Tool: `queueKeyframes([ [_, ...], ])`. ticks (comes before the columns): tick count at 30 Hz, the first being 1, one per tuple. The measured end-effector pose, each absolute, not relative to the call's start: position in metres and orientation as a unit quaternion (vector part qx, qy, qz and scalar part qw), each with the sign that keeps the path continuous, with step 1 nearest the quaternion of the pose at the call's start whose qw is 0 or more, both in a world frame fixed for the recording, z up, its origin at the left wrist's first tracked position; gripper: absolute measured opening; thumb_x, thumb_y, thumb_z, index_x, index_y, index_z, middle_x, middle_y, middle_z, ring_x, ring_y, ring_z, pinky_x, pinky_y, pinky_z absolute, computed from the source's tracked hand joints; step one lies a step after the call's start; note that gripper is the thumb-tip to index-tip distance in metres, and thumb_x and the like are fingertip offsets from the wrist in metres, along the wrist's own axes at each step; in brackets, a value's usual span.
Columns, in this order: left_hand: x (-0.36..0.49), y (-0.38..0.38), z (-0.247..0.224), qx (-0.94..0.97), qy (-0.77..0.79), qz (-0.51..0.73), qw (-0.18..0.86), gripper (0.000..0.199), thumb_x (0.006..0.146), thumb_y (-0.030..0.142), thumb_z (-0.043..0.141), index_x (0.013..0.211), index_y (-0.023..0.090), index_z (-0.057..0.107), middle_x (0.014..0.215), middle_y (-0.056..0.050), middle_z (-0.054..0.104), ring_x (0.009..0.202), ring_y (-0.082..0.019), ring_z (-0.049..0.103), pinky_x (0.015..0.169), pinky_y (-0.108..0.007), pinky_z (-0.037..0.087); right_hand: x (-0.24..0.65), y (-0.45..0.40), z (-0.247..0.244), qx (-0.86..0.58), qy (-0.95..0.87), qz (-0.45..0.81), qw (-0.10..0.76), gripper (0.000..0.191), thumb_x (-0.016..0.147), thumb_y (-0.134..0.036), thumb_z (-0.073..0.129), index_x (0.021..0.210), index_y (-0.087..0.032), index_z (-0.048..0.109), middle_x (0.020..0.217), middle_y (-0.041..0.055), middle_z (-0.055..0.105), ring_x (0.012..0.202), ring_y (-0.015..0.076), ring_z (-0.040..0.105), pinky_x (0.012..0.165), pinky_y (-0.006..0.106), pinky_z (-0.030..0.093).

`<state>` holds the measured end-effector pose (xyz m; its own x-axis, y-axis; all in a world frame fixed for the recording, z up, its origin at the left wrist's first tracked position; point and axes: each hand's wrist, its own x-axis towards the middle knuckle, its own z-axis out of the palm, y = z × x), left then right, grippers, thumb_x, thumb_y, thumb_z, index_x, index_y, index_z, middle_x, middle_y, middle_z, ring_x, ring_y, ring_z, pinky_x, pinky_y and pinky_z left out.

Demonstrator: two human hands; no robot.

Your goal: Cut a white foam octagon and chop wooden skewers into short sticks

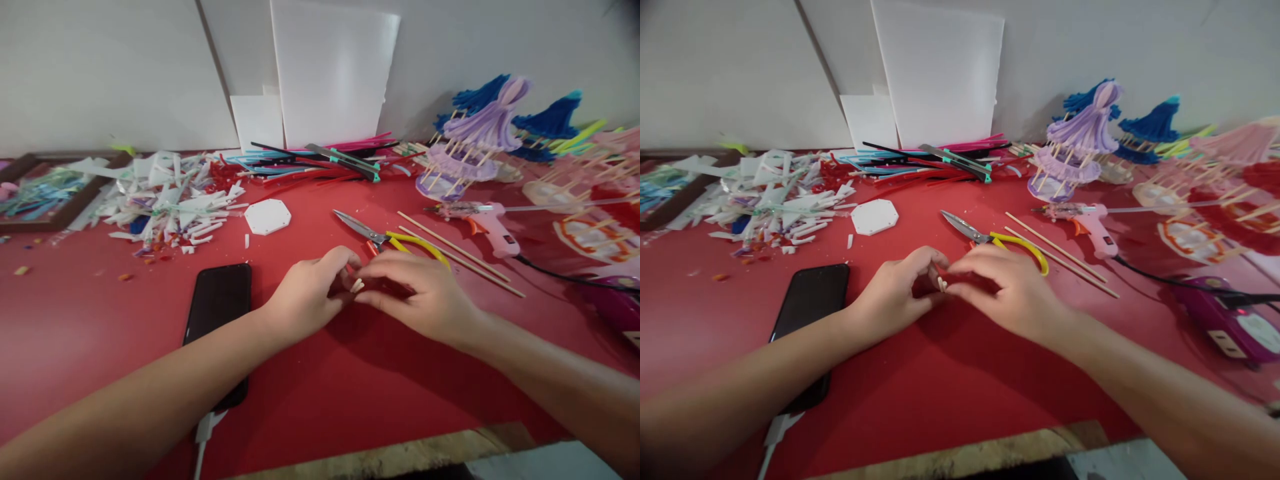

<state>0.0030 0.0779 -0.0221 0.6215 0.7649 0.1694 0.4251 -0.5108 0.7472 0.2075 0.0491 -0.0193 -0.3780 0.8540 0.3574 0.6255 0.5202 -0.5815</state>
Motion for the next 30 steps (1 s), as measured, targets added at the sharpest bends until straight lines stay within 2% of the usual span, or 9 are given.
queueKeyframes([
  [2, 0.003, 0.077, -0.021, 0.827, 0.358, 0.252, 0.354, 0.03, 0.077, 0.009, 0.065, 0.098, 0.021, 0.048, 0.076, 0.004, 0.068, 0.072, -0.013, 0.068, 0.066, -0.022, 0.048, 0.222, 0.055, -0.013, -0.516, -0.788, 0.128, 0.31, 0.012, 0.087, -0.029, 0.062, 0.096, -0.024, 0.069, 0.096, 0.0032, 0.072, 0.087, 0.0185, 0.067, 0.077, 0.033, 0.052],
  [4, 0.004, 0.076, -0.02, 0.821, 0.358, 0.255, 0.364, 0.025, 0.078, 0.01, 0.066, 0.093, 0.021, 0.048, 0.077, 0.004, 0.068, 0.073, -0.012, 0.067, 0.067, -0.023, 0.048, 0.236, 0.061, -0.006, -0.579, -0.756, 0.096, 0.288, 0.014, 0.087, -0.032, 0.059, 0.089, -0.022, 0.068, 0.087, 0.0038, 0.073, 0.075, 0.0185, 0.068, 0.068, 0.033, 0.053],
  [6, 0.004, 0.076, -0.019, 0.824, 0.359, 0.251, 0.359, 0.019, 0.079, 0.012, 0.066, 0.085, 0.02, 0.051, 0.078, 0.003, 0.068, 0.073, -0.012, 0.066, 0.067, -0.023, 0.047, 0.246, 0.064, -0.002, -0.612, -0.758, 0.081, 0.208, 0.017, 0.083, -0.034, 0.061, 0.088, -0.02, 0.067, 0.082, 0.0053, 0.071, 0.068, 0.0201, 0.067, 0.062, 0.034, 0.053],
  [9, 0.005, 0.078, -0.019, 0.826, 0.359, 0.246, 0.359, 0.013, 0.08, 0.013, 0.066, 0.077, 0.019, 0.054, 0.076, 0.003, 0.066, 0.071, -0.011, 0.063, 0.066, -0.022, 0.046, 0.249, 0.064, -0.005, -0.612, -0.786, 0.034, 0.078, 0.023, 0.075, -0.028, 0.065, 0.095, -0.017, 0.065, 0.092, 0.0099, 0.07, 0.077, 0.0247, 0.068, 0.064, 0.036, 0.053],
  [13, 0.005, 0.079, -0.021, 0.83, 0.352, 0.245, 0.358, 0.013, 0.078, 0.013, 0.068, 0.074, 0.018, 0.057, 0.073, 0.004, 0.066, 0.068, -0.011, 0.061, 0.065, -0.022, 0.045, 0.25, 0.064, -0.02, -0.599, -0.8, -0.015, 0.015, 0.021, 0.069, -0.02, 0.059, 0.09, -0.018, 0.059, 0.087, 0.0088, 0.066, 0.075, 0.0251, 0.066, 0.06, 0.033, 0.049],
  [18, 0.004, 0.076, -0.022, 0.832, 0.362, 0.252, 0.337, 0.015, 0.077, 0.014, 0.07, 0.076, 0.019, 0.056, 0.075, 0.003, 0.068, 0.07, -0.013, 0.062, 0.065, -0.024, 0.045, 0.271, 0.062, -0.015, -0.593, -0.801, -0.056, 0.052, 0.024, 0.074, -0.022, 0.056, 0.098, -0.024, 0.054, 0.101, 0.0111, 0.064, 0.085, 0.0267, 0.064, 0.067, 0.034, 0.047],
  [22, 0.005, 0.074, -0.022, 0.807, 0.387, 0.27, 0.354, 0.022, 0.074, 0.012, 0.072, 0.078, 0.02, 0.052, 0.075, 0.002, 0.068, 0.071, -0.014, 0.065, 0.064, -0.024, 0.047, 0.285, 0.046, 0.007, -0.595, -0.793, -0.053, 0.118, 0.023, 0.079, -0.033, 0.063, 0.093, -0.025, 0.048, 0.088, 0.0097, 0.064, 0.075, 0.0237, 0.062, 0.065, 0.034, 0.046],
  [26, 0.006, 0.073, -0.022, 0.796, 0.394, 0.278, 0.366, 0.023, 0.075, 0.012, 0.07, 0.08, 0.02, 0.049, 0.073, 0.002, 0.068, 0.071, -0.015, 0.067, 0.066, -0.026, 0.05, 0.283, 0.025, 0.019, -0.537, -0.839, 0.01, 0.085, 0.024, 0.084, -0.044, 0.058, 0.093, -0.025, 0.047, 0.087, 0.0097, 0.063, 0.073, 0.023, 0.063, 0.061, 0.033, 0.049],
  [30, 0.007, 0.072, -0.024, 0.783, 0.382, 0.295, 0.392, 0.027, 0.074, 0.007, 0.067, 0.082, 0.021, 0.045, 0.07, 0.005, 0.068, 0.067, -0.013, 0.069, 0.065, -0.023, 0.051, 0.276, 0.014, 0.016, -0.486, -0.869, -0.03, 0.093, 0.028, 0.088, -0.052, 0.049, 0.085, -0.024, 0.049, 0.081, 0.0088, 0.063, 0.068, 0.0228, 0.064, 0.056, 0.033, 0.051],
])
